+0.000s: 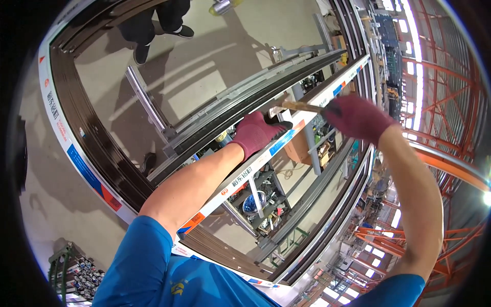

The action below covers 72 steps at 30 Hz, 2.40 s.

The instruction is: Assembling metal window frames using a drill and manual tools on a workbench in a factory setting.

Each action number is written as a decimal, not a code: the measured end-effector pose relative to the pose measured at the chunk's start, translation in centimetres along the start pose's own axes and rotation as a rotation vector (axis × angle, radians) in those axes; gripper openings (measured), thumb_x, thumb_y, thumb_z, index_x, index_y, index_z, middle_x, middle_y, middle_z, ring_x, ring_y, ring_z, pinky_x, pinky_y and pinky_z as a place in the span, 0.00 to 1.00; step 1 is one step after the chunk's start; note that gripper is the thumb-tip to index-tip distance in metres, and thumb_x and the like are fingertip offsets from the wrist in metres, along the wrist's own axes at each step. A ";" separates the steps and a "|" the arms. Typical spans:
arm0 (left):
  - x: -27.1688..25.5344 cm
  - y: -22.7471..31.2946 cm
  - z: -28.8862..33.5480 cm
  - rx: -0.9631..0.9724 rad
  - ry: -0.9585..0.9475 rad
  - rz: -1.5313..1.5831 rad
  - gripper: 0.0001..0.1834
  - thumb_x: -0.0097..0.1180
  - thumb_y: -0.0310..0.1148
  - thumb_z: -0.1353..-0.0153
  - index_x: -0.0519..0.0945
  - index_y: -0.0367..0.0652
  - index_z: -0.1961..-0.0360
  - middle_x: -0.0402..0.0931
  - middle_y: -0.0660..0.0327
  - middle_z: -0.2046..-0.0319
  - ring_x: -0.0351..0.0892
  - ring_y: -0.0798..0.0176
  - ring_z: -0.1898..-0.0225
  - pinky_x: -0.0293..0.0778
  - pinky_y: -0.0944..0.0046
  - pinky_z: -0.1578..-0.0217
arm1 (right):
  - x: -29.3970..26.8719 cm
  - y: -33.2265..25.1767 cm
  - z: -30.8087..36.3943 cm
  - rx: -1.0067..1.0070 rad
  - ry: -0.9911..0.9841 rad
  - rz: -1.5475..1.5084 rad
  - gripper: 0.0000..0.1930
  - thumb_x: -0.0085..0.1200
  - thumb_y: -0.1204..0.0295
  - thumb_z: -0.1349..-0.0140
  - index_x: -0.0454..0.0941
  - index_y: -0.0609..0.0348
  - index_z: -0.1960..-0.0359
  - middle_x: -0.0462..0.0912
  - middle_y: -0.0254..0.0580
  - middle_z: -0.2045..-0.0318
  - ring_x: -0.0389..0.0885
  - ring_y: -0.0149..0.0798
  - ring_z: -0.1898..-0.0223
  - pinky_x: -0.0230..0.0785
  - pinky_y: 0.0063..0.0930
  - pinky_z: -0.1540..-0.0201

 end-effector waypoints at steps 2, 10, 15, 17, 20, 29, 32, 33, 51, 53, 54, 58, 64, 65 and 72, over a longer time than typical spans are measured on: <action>-0.1 -0.5 -0.2 -0.001 0.029 -0.037 0.51 0.67 0.76 0.51 0.84 0.37 0.46 0.85 0.44 0.48 0.83 0.45 0.41 0.78 0.53 0.40 | -1.1 -0.8 -0.5 -0.028 0.071 0.092 0.19 0.49 0.60 0.22 0.83 0.62 0.65 0.86 0.57 0.68 0.85 0.61 0.63 0.77 0.50 0.56; 0.5 -0.5 -0.7 0.048 -0.048 0.095 0.51 0.70 0.74 0.52 0.85 0.33 0.48 0.85 0.40 0.49 0.85 0.44 0.45 0.79 0.52 0.41 | -0.6 0.5 -0.9 -0.018 -0.007 -0.128 0.18 0.54 0.57 0.23 0.85 0.60 0.56 0.85 0.55 0.68 0.84 0.45 0.67 0.76 0.39 0.58; 0.1 -0.3 -0.3 0.041 -0.005 0.109 0.48 0.69 0.74 0.51 0.85 0.34 0.51 0.86 0.43 0.50 0.85 0.45 0.46 0.78 0.53 0.42 | 0.4 -1.3 0.3 0.377 -0.233 -0.844 0.16 0.54 0.58 0.22 0.86 0.57 0.50 0.86 0.32 0.67 0.78 0.29 0.71 0.74 0.31 0.64; -0.1 -0.7 -0.3 0.029 0.010 0.046 0.47 0.69 0.73 0.50 0.86 0.34 0.51 0.86 0.44 0.50 0.85 0.45 0.46 0.78 0.53 0.42 | 0.0 -2.1 -0.7 0.328 -0.197 -0.791 0.15 0.55 0.59 0.23 0.85 0.57 0.52 0.87 0.40 0.68 0.82 0.38 0.70 0.76 0.35 0.62; -0.1 0.3 0.1 0.026 -0.065 0.121 0.46 0.68 0.73 0.50 0.87 0.36 0.52 0.86 0.44 0.50 0.86 0.45 0.46 0.78 0.53 0.41 | -1.3 -2.6 -2.3 -0.059 0.089 -0.204 0.14 0.55 0.59 0.25 0.85 0.57 0.53 0.86 0.50 0.68 0.86 0.53 0.66 0.78 0.43 0.58; -0.6 0.4 0.7 0.017 -0.019 0.065 0.43 0.67 0.74 0.50 0.90 0.40 0.55 0.88 0.47 0.55 0.88 0.48 0.50 0.81 0.54 0.45 | -3.2 -3.1 -4.9 0.091 0.117 -0.032 0.16 0.56 0.58 0.26 0.83 0.60 0.58 0.84 0.58 0.64 0.84 0.61 0.57 0.76 0.53 0.52; -1.0 0.6 0.9 0.024 -0.003 0.048 0.38 0.68 0.70 0.47 0.92 0.42 0.59 0.90 0.50 0.61 0.91 0.50 0.55 0.83 0.54 0.49 | -3.5 -2.7 -4.9 0.034 0.368 0.007 0.17 0.54 0.58 0.25 0.83 0.61 0.57 0.85 0.59 0.61 0.84 0.62 0.54 0.76 0.55 0.50; -1.1 0.3 0.8 0.025 0.004 0.045 0.39 0.68 0.71 0.47 0.92 0.41 0.59 0.90 0.50 0.61 0.91 0.50 0.56 0.83 0.54 0.50 | -2.3 -3.6 -5.3 0.053 0.134 0.076 0.17 0.52 0.58 0.24 0.83 0.61 0.57 0.85 0.60 0.60 0.84 0.62 0.54 0.76 0.54 0.49; -0.8 0.1 0.6 0.062 -0.057 0.202 0.36 0.70 0.68 0.48 0.91 0.45 0.53 0.89 0.49 0.55 0.89 0.49 0.52 0.81 0.54 0.47 | -0.4 -3.5 -5.9 -0.404 0.083 0.397 0.14 0.56 0.67 0.31 0.78 0.61 0.48 0.83 0.56 0.58 0.83 0.62 0.55 0.77 0.54 0.48; -0.4 0.3 0.6 0.067 -0.050 0.202 0.31 0.69 0.65 0.46 0.92 0.50 0.53 0.90 0.53 0.57 0.90 0.50 0.53 0.82 0.54 0.48 | -1.0 -3.5 -5.4 0.024 -0.092 0.291 0.12 0.50 0.65 0.25 0.82 0.57 0.49 0.82 0.53 0.58 0.83 0.56 0.55 0.78 0.49 0.50; -0.4 0.7 0.8 0.065 -0.056 0.216 0.31 0.69 0.65 0.46 0.92 0.51 0.54 0.90 0.53 0.57 0.90 0.49 0.54 0.82 0.54 0.48 | -1.9 -3.3 -3.9 -0.191 0.030 0.258 0.13 0.50 0.63 0.24 0.84 0.56 0.52 0.84 0.55 0.60 0.84 0.59 0.55 0.77 0.52 0.49; -0.5 -0.9 -0.3 0.057 -0.003 0.297 0.38 0.72 0.65 0.49 0.90 0.35 0.60 0.89 0.42 0.60 0.90 0.46 0.54 0.83 0.52 0.51 | -0.3 0.5 -0.3 0.339 0.157 -0.827 0.16 0.54 0.58 0.22 0.82 0.60 0.53 0.75 0.28 0.76 0.73 0.25 0.77 0.65 0.26 0.74; -1.3 0.1 0.1 0.209 0.292 0.309 0.46 0.77 0.64 0.53 0.84 0.24 0.56 0.85 0.34 0.55 0.87 0.37 0.52 0.81 0.48 0.48 | 6.7 -1.3 7.4 0.191 0.668 -0.982 0.15 0.66 0.70 0.34 0.80 0.62 0.49 0.77 0.26 0.70 0.70 0.20 0.71 0.63 0.21 0.71; -1.4 1.1 -0.3 0.223 0.260 0.271 0.46 0.77 0.64 0.53 0.84 0.24 0.56 0.85 0.34 0.55 0.87 0.37 0.52 0.81 0.48 0.48 | 8.7 -1.4 8.3 0.177 0.776 -0.918 0.17 0.67 0.70 0.36 0.79 0.64 0.49 0.78 0.29 0.68 0.72 0.23 0.67 0.68 0.23 0.66; 0.3 8.2 9.1 0.568 0.087 -0.231 0.32 0.79 0.55 0.51 0.85 0.35 0.61 0.86 0.48 0.66 0.88 0.49 0.62 0.80 0.52 0.59 | 24.0 -5.5 14.1 0.319 0.959 -1.272 0.33 0.77 0.68 0.45 0.74 0.65 0.41 0.81 0.38 0.61 0.79 0.30 0.62 0.76 0.29 0.60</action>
Point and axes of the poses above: each hand's wrist, its own z-axis away from the middle knuckle, its own x-axis out of the palm, y = z × x, the point moved 7 cm from there along -z, towards the middle knuckle
